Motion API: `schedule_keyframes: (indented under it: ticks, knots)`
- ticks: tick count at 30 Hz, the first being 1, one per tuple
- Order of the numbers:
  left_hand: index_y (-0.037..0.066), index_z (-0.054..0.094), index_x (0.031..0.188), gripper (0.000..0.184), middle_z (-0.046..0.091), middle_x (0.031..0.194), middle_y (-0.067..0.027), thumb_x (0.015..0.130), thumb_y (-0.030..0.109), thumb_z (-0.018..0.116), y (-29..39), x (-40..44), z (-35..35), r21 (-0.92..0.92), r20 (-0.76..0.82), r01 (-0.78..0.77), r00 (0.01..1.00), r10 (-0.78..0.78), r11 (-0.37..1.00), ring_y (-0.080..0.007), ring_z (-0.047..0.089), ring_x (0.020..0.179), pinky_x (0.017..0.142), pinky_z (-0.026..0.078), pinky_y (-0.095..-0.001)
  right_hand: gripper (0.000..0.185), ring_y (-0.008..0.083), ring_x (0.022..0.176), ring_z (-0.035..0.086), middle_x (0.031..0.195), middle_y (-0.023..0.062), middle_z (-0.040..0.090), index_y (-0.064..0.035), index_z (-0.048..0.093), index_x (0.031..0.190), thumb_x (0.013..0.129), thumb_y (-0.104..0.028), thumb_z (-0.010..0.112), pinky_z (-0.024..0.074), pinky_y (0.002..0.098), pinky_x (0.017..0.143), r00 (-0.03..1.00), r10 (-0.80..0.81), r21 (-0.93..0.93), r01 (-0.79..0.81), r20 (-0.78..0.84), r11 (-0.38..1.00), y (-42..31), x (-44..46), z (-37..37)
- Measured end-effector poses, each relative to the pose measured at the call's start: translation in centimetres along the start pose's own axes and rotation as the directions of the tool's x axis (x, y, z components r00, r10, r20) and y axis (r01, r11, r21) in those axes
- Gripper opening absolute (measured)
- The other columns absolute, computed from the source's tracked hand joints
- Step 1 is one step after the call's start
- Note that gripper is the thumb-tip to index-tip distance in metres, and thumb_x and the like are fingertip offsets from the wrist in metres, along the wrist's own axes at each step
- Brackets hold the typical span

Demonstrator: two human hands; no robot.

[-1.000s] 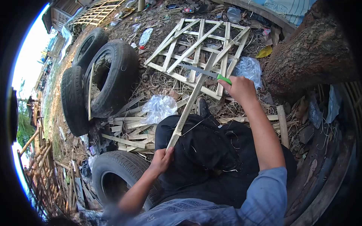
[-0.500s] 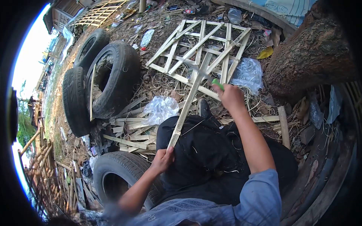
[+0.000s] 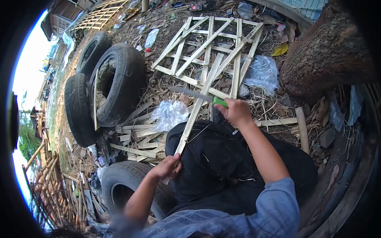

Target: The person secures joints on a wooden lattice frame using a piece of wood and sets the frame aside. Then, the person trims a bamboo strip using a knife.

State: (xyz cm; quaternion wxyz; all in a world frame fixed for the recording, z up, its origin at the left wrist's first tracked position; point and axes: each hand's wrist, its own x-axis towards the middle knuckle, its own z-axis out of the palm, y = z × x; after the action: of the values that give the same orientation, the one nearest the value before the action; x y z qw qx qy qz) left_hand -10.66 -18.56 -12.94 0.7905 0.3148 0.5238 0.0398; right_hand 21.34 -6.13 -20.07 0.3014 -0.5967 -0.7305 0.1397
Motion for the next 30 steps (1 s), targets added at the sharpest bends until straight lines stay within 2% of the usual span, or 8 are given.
schedule_keyframes:
  ticks: [1,6,12,18,22,25,27,30]
  knots:
    - [0.006,0.051,0.063,0.066,0.033,0.046,0.0022,0.099,0.059,0.034,0.2,0.0,0.2,0.006,-0.009,0.002,1.0,-0.002,1.0,-0.0097,0.029,0.037,0.037,0.026,-0.0263,0.054,0.0353,0.057,0.063,0.059,0.0148,0.06,-0.0062,0.057,0.066,0.087,-0.056,0.058,0.0478,0.0456,0.05,0.977,0.211,-0.014,-0.211,-0.012,0.977,1.4,1.6,-0.7]
    - [0.006,0.051,0.061,0.069,0.033,0.046,0.0019,0.098,0.061,0.032,-0.6,0.2,-0.3,0.016,-0.001,-0.046,0.999,0.046,0.999,-0.01,0.03,0.037,0.038,0.026,-0.0255,0.053,0.0353,0.058,0.063,0.059,0.0154,0.059,-0.006,0.058,0.068,0.086,-0.055,0.059,0.0477,0.0456,0.05,0.998,0.019,-0.148,-0.027,-0.056,0.989,-0.4,3.4,-4.3]
    - [0.006,0.052,0.064,0.067,0.035,0.046,0.0003,0.098,0.06,0.033,-0.1,0.1,-0.8,0.117,0.0,-0.008,1.0,0.008,0.993,-0.0109,0.034,0.038,0.038,0.029,-0.0268,0.056,0.0266,0.05,0.062,0.053,0.0081,0.057,-0.0107,0.052,0.062,0.082,-0.063,0.059,0.0493,0.0383,0.046,0.874,-0.483,-0.085,0.486,0.055,0.87,-0.3,1.1,-2.2]
    - [0.006,0.052,0.062,0.07,0.034,0.047,0.0021,0.098,0.062,0.031,-0.2,0.0,0.0,0.168,-0.051,-0.051,0.997,0.06,0.984,-0.0097,0.033,0.039,0.039,0.027,-0.0263,0.05,0.029,0.051,0.063,0.056,0.0103,0.06,-0.0087,0.057,0.066,0.085,-0.055,0.061,0.0513,0.0408,0.048,0.988,-0.125,-0.146,0.111,-0.093,0.983,1.4,3.4,-3.3]
    - [0.006,0.052,0.062,0.07,0.037,0.047,0.0006,0.097,0.062,0.031,0.2,0.1,-0.4,0.181,-0.042,-0.043,0.998,0.051,0.983,-0.011,0.035,0.039,0.039,0.029,-0.0264,0.053,0.0263,0.047,0.062,0.05,0.0068,0.057,-0.012,0.051,0.06,0.082,-0.06,0.062,0.0502,0.036,0.046,0.763,-0.63,-0.093,0.645,0.144,0.759,-0.3,1.3,-2.4]
    - [0.006,0.052,0.063,0.069,0.038,0.047,-0.0008,0.097,0.062,0.031,0.0,0.3,-0.2,0.168,-0.024,-0.037,0.999,0.041,0.985,-0.0119,0.038,0.039,0.038,0.031,-0.0264,0.053,0.0304,0.051,0.063,0.054,0.0117,0.06,-0.0092,0.054,0.062,0.086,-0.057,0.058,0.0512,0.0391,0.048,0.982,-0.078,-0.213,0.04,-0.171,0.976,4.2,3.9,-4.5]
    - [0.006,0.052,0.062,0.069,0.038,0.047,-0.0005,0.098,0.061,0.031,0.3,0.1,-0.1,0.14,-0.041,0.018,0.999,-0.013,0.99,-0.0114,0.038,0.039,0.038,0.031,-0.0264,0.05,0.0303,0.054,0.065,0.056,0.0119,0.061,-0.008,0.056,0.067,0.088,-0.054,0.058,0.052,0.0401,0.049,0.989,0.048,-0.111,-0.064,-0.14,0.992,2.5,3.0,-2.7]
    - [0.005,0.052,0.063,0.071,0.035,0.047,0.0014,0.098,0.062,0.029,0.1,0.0,-0.2,0.205,-0.062,-0.049,0.996,0.063,0.978,-0.011,0.034,0.039,0.039,0.028,-0.0266,0.049,0.0276,0.053,0.065,0.056,0.0094,0.061,-0.0099,0.056,0.068,0.086,-0.055,0.059,0.0524,0.0391,0.049,0.872,-0.485,-0.138,0.49,0.074,0.86,0.1,1.3,-3.3]
